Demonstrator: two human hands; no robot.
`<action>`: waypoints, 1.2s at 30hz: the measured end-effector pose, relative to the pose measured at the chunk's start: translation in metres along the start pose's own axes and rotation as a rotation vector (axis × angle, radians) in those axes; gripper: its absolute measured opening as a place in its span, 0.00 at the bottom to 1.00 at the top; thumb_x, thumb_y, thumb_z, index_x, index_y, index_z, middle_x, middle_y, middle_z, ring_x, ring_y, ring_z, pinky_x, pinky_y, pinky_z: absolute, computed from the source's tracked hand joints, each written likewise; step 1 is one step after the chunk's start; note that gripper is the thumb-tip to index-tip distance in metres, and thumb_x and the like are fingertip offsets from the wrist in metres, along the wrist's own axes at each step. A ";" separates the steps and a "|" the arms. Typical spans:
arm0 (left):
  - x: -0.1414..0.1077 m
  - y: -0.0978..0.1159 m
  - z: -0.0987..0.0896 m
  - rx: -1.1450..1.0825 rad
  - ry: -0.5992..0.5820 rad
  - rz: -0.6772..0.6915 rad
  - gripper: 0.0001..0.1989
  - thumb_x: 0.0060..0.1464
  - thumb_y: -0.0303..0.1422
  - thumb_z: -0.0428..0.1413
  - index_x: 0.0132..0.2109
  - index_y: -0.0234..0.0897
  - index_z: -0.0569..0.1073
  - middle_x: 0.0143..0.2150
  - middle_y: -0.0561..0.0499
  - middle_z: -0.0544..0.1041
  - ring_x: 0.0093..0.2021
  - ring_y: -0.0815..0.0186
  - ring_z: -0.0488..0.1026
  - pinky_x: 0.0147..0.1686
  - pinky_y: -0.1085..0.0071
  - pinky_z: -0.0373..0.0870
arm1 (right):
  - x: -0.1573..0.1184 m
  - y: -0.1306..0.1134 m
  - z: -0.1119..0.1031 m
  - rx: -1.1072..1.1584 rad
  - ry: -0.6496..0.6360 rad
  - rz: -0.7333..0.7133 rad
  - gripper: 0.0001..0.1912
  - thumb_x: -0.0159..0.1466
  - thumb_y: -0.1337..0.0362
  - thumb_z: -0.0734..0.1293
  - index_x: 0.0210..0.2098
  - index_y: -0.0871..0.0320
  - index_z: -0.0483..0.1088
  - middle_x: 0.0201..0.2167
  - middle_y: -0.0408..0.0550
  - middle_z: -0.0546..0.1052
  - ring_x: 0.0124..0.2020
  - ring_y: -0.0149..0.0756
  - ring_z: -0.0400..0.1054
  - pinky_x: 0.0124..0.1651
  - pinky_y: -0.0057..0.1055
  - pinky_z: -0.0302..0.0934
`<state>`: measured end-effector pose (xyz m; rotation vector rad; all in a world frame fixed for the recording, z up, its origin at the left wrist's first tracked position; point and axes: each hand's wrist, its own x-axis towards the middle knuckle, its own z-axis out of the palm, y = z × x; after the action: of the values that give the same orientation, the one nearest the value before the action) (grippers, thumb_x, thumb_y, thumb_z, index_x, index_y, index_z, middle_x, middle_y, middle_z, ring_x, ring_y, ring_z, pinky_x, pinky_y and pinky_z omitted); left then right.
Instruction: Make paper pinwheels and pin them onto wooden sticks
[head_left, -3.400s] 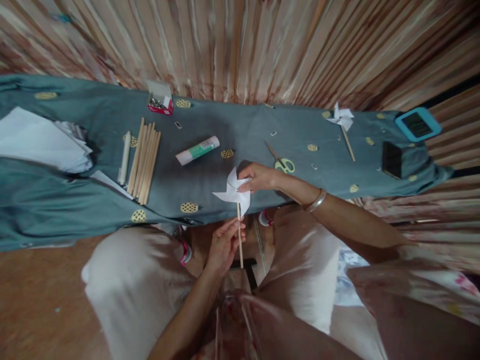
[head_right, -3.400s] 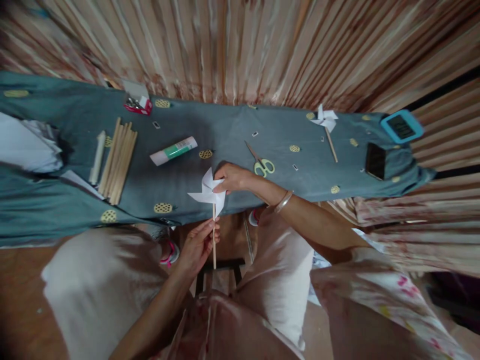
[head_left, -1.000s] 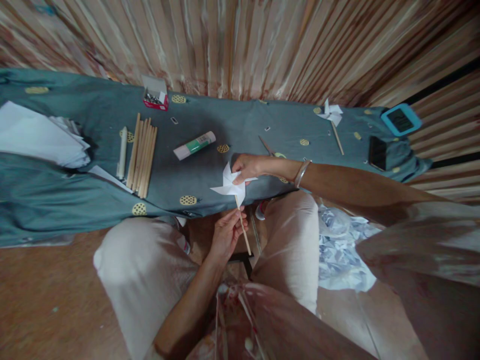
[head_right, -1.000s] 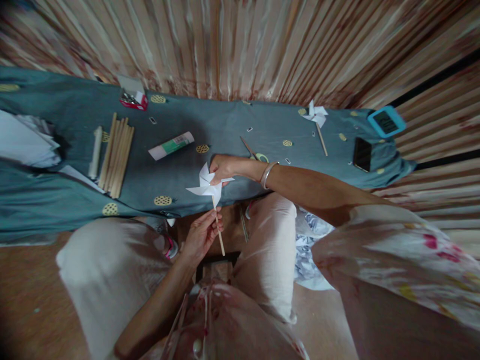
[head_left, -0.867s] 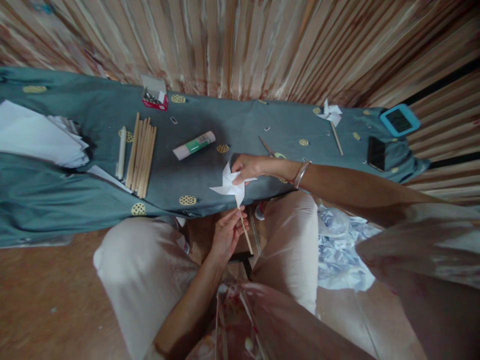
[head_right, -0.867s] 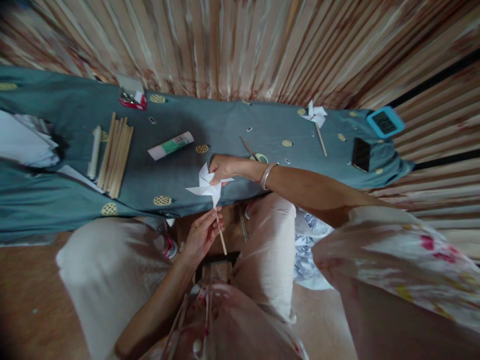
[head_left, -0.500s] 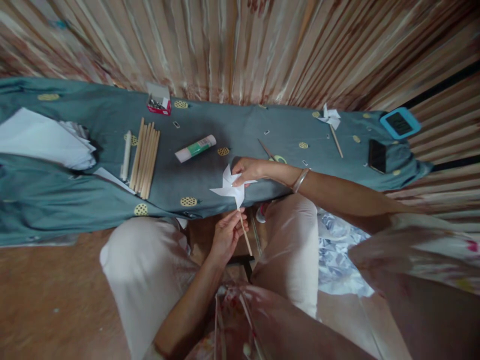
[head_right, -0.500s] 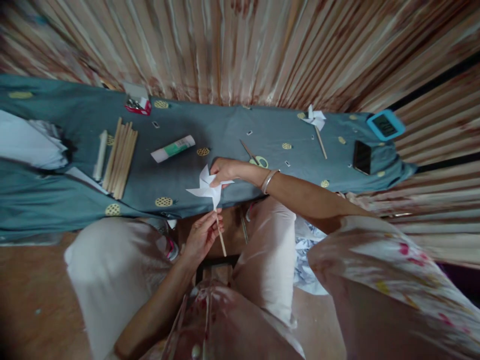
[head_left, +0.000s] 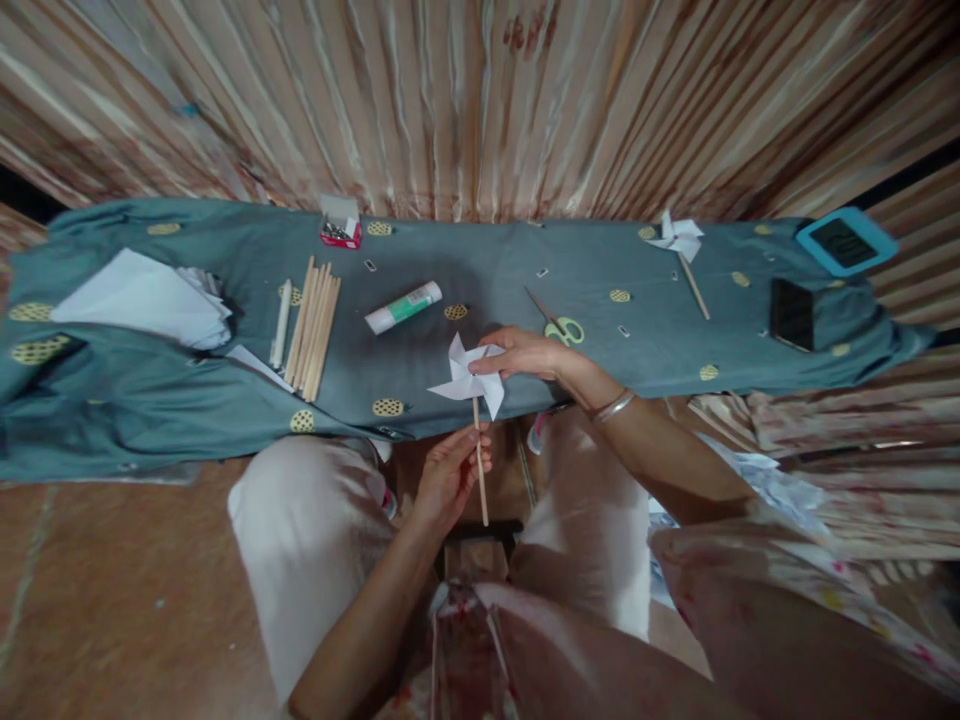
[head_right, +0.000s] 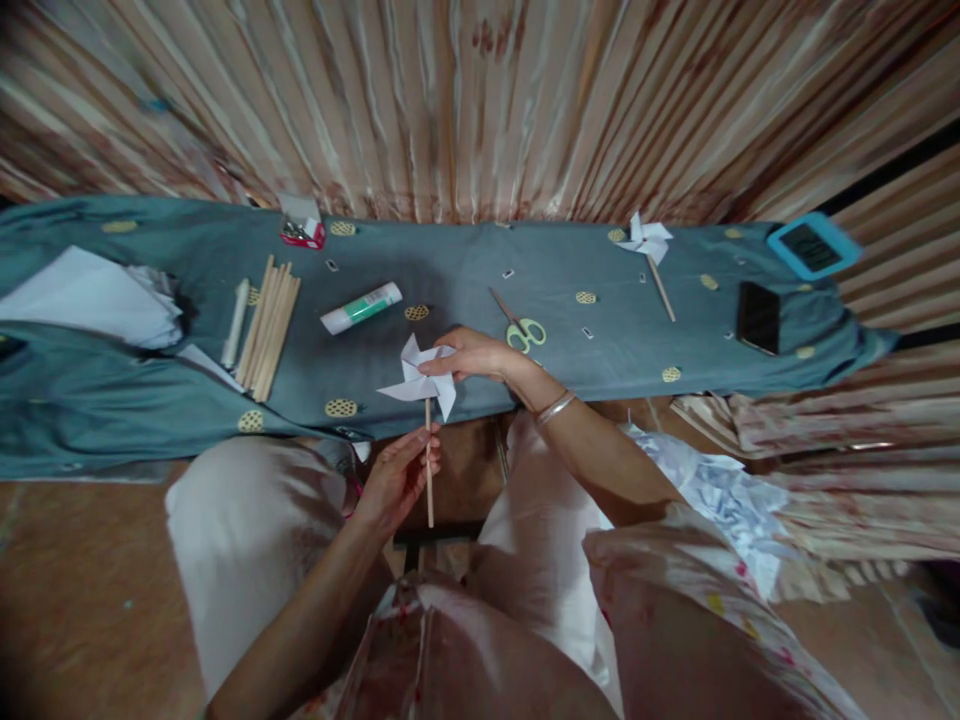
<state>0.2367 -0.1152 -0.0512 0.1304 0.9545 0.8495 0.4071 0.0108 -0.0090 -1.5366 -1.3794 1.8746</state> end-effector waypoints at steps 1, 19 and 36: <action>0.000 0.002 0.001 0.006 -0.004 0.006 0.13 0.43 0.28 0.69 0.38 0.28 0.81 0.27 0.51 0.78 0.22 0.76 0.71 0.24 0.82 0.71 | -0.003 -0.001 0.001 0.027 0.015 -0.012 0.16 0.48 0.59 0.79 0.31 0.61 0.76 0.26 0.42 0.79 0.27 0.26 0.70 0.29 0.20 0.63; 0.038 0.075 0.058 0.175 -0.086 0.159 0.04 0.49 0.24 0.65 0.36 0.28 0.81 0.26 0.50 0.78 0.22 0.75 0.72 0.25 0.81 0.72 | 0.020 -0.012 -0.034 0.527 0.437 -0.212 0.32 0.67 0.37 0.55 0.40 0.60 0.72 0.36 0.54 0.80 0.38 0.37 0.75 0.42 0.30 0.69; 0.083 0.105 0.054 0.219 -0.079 0.163 0.02 0.51 0.22 0.62 0.34 0.28 0.80 0.24 0.51 0.78 0.20 0.75 0.72 0.23 0.81 0.73 | 0.040 -0.011 -0.024 0.622 0.371 -0.289 0.20 0.52 0.49 0.77 0.33 0.57 0.71 0.28 0.44 0.79 0.30 0.31 0.73 0.32 0.24 0.67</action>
<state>0.2406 0.0268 -0.0270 0.4318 0.9695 0.8808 0.4115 0.0569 -0.0203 -1.2041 -0.7102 1.5354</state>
